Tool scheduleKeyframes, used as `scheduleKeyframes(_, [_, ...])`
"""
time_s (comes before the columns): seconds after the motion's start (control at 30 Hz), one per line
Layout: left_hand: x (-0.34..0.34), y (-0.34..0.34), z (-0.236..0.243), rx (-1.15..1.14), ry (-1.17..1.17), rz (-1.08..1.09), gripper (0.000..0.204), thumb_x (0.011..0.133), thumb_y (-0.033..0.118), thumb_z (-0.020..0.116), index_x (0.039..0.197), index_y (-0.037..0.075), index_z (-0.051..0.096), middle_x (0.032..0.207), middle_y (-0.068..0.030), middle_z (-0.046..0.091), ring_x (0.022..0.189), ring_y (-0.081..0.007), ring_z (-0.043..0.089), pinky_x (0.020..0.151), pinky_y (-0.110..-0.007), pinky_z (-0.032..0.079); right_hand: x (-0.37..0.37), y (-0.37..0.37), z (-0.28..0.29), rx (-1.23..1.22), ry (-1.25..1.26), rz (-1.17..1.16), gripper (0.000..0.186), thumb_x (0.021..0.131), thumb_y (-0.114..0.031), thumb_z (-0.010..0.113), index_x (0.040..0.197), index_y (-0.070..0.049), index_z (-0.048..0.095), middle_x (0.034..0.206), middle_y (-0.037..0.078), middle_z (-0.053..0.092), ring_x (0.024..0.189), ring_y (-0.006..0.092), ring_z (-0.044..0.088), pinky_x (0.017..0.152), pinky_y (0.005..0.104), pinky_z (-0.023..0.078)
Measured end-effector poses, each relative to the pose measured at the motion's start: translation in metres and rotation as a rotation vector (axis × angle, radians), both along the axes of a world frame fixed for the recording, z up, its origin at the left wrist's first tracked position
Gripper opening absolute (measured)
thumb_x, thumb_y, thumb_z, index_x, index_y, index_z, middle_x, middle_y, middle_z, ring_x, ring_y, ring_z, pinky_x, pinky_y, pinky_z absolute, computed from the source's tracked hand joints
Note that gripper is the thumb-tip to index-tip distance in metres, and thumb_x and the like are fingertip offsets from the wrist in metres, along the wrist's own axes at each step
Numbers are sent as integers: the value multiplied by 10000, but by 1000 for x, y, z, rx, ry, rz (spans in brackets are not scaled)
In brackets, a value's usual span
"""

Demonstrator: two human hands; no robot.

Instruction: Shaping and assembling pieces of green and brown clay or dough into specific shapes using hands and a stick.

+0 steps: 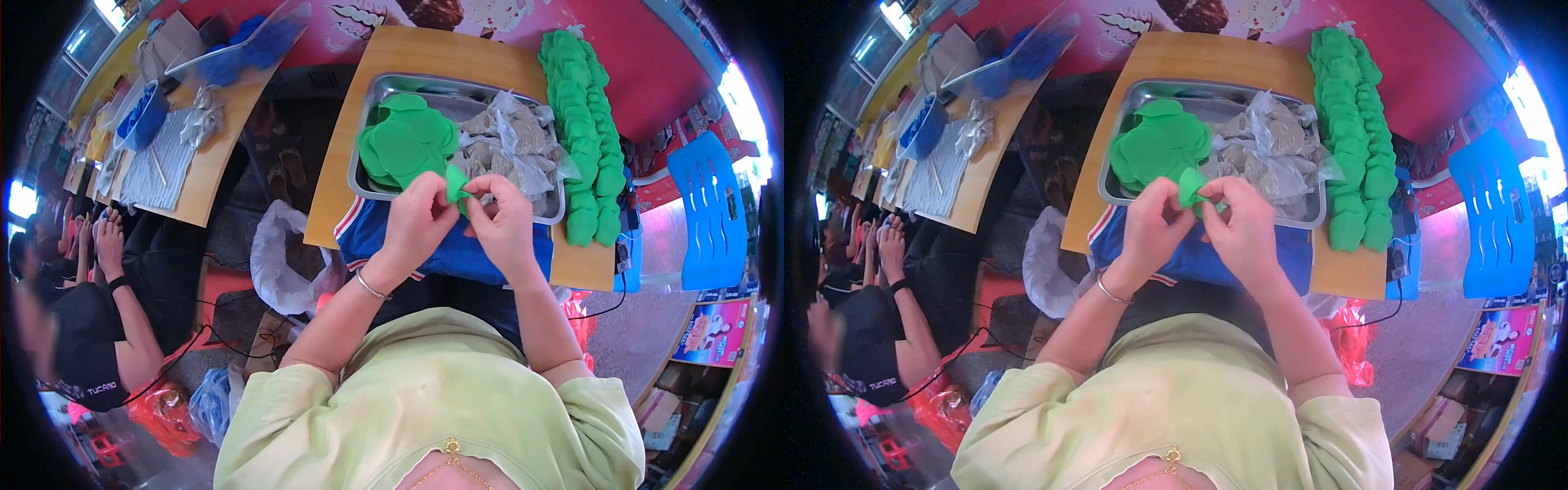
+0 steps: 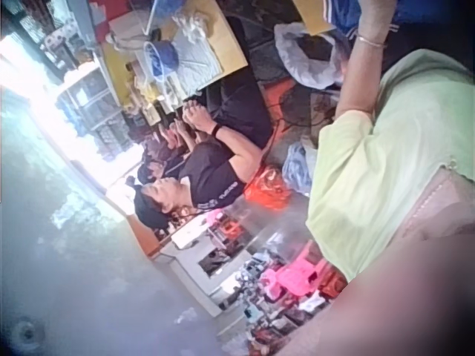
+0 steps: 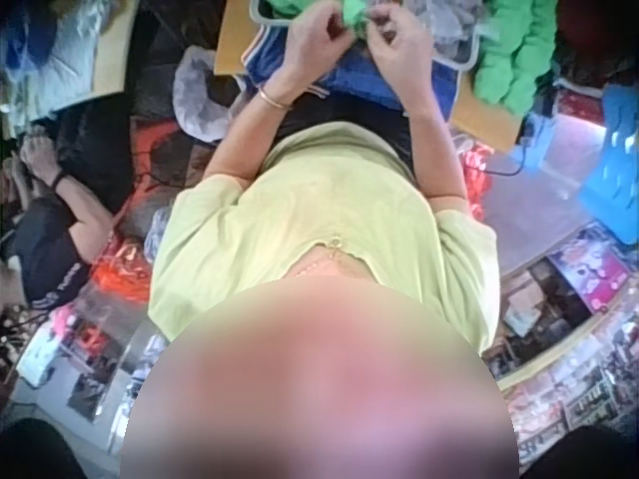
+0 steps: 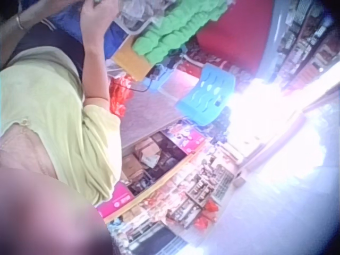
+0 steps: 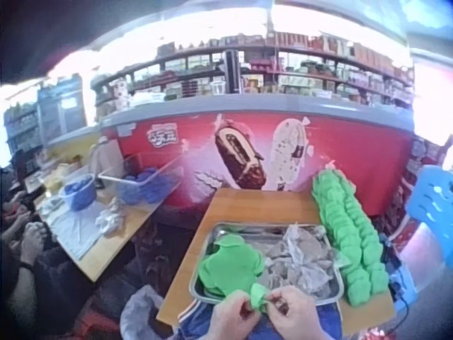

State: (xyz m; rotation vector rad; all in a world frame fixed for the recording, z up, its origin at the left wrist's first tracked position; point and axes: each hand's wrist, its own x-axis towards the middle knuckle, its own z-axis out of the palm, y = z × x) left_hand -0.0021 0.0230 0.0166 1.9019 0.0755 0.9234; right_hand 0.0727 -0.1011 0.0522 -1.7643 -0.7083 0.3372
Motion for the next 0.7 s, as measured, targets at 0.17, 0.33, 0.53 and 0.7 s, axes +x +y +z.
scheduleKeyframes(0.17, [-2,7,2,267,-176,247,268,653,-3,694,825,52,496,814,-87,512,585,-227,537,470,-302,429,-10,13,-6,91,-172,-6,151,764,12,637,903,-4,581,807,91,568,654,162,618,581,279,492])
scheduleKeyframes(0.33, [-8,17,6,526,-333,280,223,642,-2,687,835,65,597,815,-74,537,598,-213,563,480,-293,453,-9,15,-1,42,-213,-17,170,740,2,650,890,-19,573,797,93,561,669,168,597,602,290,484])
scheduleKeyframes(0.53, [-3,15,5,251,-120,278,224,641,10,697,841,42,602,812,-76,555,604,-224,574,514,-305,470,-12,22,-2,-1,-498,-67,201,701,17,651,881,-30,574,817,101,562,691,218,619,601,322,494])
scheduleKeyframes(0.7, [0,13,1,187,-182,308,224,645,13,693,845,50,600,819,-72,566,622,-229,585,531,-322,476,-9,25,-4,46,-461,21,199,698,17,649,877,-21,572,829,103,567,697,222,622,600,329,496])
